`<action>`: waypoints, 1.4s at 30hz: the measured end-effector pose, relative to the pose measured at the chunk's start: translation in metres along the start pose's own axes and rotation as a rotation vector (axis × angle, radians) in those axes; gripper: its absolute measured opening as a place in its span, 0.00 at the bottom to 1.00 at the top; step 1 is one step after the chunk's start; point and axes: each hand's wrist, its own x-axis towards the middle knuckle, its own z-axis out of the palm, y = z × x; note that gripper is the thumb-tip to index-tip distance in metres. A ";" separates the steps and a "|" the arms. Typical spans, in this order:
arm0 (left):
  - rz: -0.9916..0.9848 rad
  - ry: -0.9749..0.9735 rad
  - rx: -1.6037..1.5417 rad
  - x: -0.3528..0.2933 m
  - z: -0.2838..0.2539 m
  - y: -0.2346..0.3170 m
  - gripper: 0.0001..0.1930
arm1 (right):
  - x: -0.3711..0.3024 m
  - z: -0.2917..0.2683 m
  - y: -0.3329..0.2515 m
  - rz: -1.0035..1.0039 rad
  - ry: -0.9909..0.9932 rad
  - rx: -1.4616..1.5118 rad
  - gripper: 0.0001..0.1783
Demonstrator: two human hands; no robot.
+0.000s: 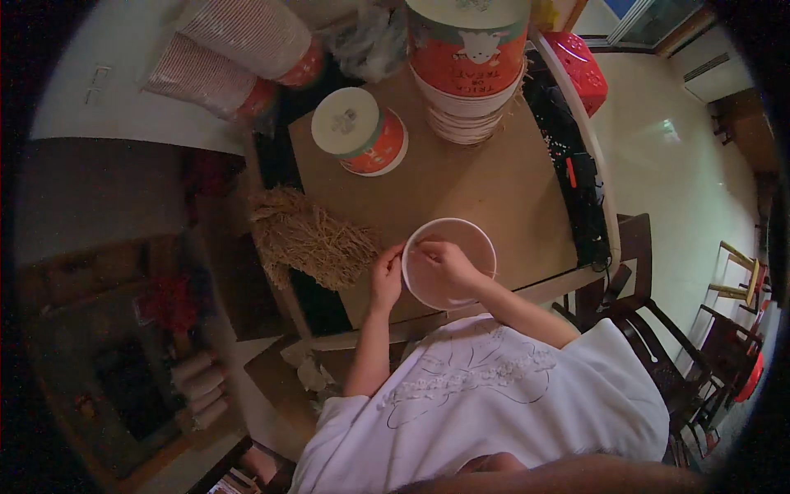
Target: The recorder is preparing decorative paper bowls by placing straw-like filler material inside them and stacking them.
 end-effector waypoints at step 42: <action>0.043 0.035 0.037 0.022 0.027 -0.001 0.05 | -0.038 -0.011 -0.069 0.010 -0.290 -0.943 0.09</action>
